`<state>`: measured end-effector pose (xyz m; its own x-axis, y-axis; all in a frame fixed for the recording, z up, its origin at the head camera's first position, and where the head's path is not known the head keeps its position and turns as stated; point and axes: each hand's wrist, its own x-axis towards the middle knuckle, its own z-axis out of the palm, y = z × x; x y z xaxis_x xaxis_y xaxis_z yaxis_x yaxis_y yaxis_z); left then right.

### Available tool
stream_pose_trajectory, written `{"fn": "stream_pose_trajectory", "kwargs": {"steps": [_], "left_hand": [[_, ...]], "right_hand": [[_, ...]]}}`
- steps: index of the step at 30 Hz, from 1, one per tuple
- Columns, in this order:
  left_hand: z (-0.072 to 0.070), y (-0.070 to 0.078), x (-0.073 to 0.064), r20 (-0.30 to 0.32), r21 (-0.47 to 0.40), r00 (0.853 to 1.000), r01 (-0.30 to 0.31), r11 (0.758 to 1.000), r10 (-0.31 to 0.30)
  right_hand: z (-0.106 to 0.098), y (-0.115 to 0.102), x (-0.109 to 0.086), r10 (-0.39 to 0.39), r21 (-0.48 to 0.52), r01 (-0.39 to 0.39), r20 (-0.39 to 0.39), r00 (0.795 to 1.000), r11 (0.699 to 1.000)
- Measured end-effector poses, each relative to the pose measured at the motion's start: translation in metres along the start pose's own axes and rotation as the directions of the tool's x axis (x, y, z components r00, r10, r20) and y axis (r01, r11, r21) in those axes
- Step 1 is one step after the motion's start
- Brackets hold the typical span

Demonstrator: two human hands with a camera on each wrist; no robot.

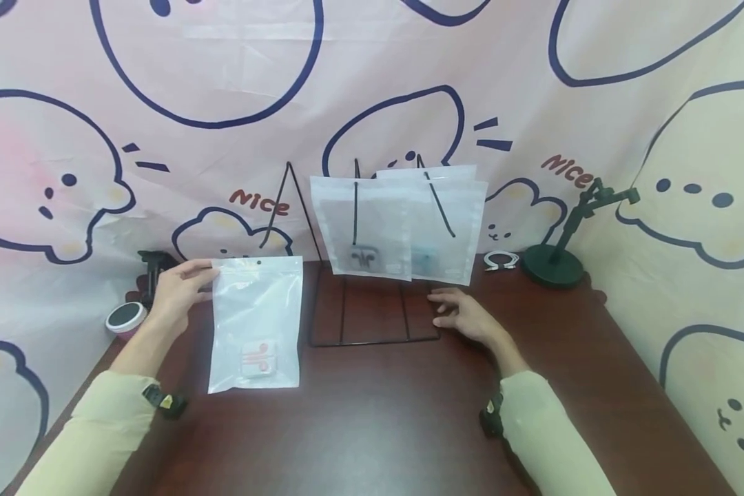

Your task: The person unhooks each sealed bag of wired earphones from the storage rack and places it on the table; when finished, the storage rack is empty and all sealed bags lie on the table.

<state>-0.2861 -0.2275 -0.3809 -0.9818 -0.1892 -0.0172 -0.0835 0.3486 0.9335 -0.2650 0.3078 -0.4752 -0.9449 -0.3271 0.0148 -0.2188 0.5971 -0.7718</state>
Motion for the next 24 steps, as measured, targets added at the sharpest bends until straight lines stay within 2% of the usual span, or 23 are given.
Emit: {"fn": "stream_pose_trajectory", "kwargs": {"steps": [12, 19, 24], "left_hand": [[0.021, -0.026, 0.027, -0.014, -0.075, 0.995, 0.093, 0.993, -0.095], [0.03, -0.043, 0.035, 0.001, 0.007, 0.992, 0.127, 0.992, -0.127], [0.036, -0.049, 0.037, 0.011, 0.036, 0.99, 0.142, 0.989, -0.142]], "right_hand": [[0.0, 0.0, 0.0, 0.016, -0.015, -0.016, -0.003, 1.0, 1.0], [0.0, 0.0, 0.0, 0.018, -0.018, -0.018, 0.001, 1.0, 1.0], [-0.001, 0.002, 0.002, 0.03, -0.016, -0.03, 0.005, 1.0, 0.999]]}}
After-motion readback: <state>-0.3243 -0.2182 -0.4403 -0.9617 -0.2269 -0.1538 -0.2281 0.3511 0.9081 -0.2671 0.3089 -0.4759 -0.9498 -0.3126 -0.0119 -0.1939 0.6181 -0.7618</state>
